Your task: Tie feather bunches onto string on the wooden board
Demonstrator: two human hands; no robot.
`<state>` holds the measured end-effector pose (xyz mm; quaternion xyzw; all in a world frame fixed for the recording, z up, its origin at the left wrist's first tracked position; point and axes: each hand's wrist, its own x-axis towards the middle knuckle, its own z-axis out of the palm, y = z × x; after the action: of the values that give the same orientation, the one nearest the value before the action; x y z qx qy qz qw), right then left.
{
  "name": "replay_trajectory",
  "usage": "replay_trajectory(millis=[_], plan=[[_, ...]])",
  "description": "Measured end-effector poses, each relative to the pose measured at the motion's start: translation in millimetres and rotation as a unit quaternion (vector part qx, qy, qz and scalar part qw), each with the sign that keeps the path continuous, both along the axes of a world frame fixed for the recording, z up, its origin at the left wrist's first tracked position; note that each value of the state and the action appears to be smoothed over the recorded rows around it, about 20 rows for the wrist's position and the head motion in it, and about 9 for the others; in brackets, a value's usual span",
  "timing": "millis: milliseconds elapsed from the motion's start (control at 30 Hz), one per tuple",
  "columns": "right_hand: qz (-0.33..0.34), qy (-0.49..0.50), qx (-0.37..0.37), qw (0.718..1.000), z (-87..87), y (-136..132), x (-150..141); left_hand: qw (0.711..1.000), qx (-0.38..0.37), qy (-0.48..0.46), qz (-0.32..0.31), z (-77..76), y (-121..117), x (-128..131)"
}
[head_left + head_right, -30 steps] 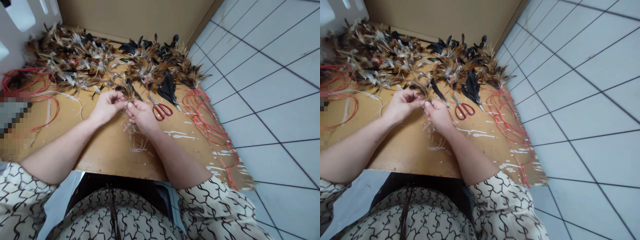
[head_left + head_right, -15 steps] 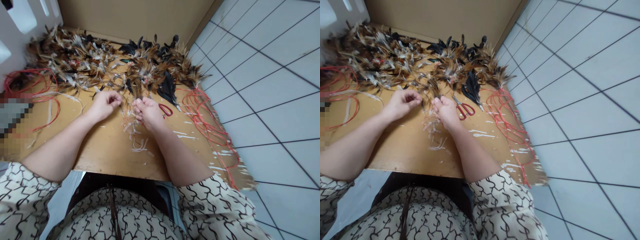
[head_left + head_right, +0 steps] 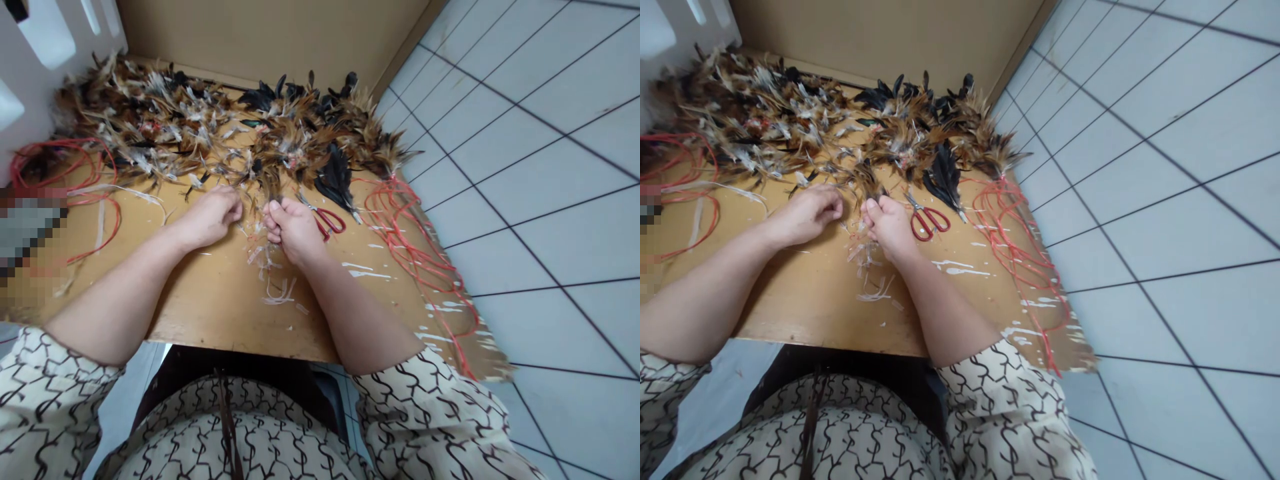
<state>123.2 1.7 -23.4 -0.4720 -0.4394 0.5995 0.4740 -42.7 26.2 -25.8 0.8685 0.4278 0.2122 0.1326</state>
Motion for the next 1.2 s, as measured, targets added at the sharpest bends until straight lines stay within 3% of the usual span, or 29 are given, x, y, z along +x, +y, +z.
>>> replay_trajectory(millis=[133, 367, 500, 600, 700, 900, 1200], plan=[[-0.007, -0.01, 0.009, 1.0, 0.3, -0.7, -1.0, 1.0, -0.009, -0.012, -0.013, 2.3, -1.0, -1.9], [0.009, -0.022, 0.028, 0.999, -1.6, -3.5, -3.0, 0.998, -0.007, 0.052, -0.022, -2.5, 2.6, -5.3], [0.009, -0.031, 0.037, 0.999, -4.2, -2.4, -2.1, 0.999, 0.025, 0.026, -0.014, 1.9, 0.0, -3.5], [-0.01, -0.058, 0.066, 0.996, -7.2, -0.4, -0.9, 1.0, 0.007, 0.002, 0.004, 7.8, -5.1, -1.0], [-0.032, -0.099, 0.11, 0.988, -9.0, 0.7, -0.7, 1.0, -0.022, -0.016, 0.005, 12.7, -10.8, 2.1], [-0.008, -0.174, 0.147, 0.974, -10.3, -2.0, -4.1, 0.999, 0.004, -0.041, -0.013, 14.3, -15.1, 5.6], [0.0, -0.291, 0.202, 0.935, -8.5, -8.6, -5.2, 0.997, 0.021, -0.054, 0.056, 13.2, -16.5, 9.5]])
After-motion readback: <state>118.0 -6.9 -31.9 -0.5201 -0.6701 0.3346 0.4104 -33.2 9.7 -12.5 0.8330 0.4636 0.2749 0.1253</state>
